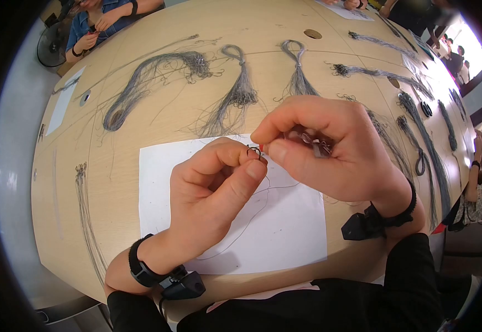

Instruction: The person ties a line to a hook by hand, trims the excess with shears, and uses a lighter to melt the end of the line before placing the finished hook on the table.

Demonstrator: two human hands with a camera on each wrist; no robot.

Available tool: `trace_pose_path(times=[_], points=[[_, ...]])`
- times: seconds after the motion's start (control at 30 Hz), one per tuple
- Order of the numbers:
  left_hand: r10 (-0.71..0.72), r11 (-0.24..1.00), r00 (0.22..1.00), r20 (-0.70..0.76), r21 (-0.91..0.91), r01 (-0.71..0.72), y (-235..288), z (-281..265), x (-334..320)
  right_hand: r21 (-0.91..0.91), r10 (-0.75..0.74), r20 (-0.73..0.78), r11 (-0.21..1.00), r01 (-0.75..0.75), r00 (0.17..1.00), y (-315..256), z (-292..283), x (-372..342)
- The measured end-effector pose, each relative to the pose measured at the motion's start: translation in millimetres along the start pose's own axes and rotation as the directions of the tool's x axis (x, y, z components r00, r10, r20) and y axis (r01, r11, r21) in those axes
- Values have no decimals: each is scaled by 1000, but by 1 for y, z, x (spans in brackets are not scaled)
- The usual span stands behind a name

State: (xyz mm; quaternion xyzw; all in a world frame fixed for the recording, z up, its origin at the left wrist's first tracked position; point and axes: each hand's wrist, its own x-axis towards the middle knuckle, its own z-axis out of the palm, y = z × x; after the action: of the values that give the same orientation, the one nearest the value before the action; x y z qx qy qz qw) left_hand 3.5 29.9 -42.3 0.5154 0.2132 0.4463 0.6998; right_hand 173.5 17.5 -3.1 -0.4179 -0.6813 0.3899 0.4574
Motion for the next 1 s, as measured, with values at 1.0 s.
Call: trace_pose_path(times=[1.0], points=[[187,980,982,-24,70,-185,7,-6,2,-182,-32,-38,983,24,999,-1,3,-3]])
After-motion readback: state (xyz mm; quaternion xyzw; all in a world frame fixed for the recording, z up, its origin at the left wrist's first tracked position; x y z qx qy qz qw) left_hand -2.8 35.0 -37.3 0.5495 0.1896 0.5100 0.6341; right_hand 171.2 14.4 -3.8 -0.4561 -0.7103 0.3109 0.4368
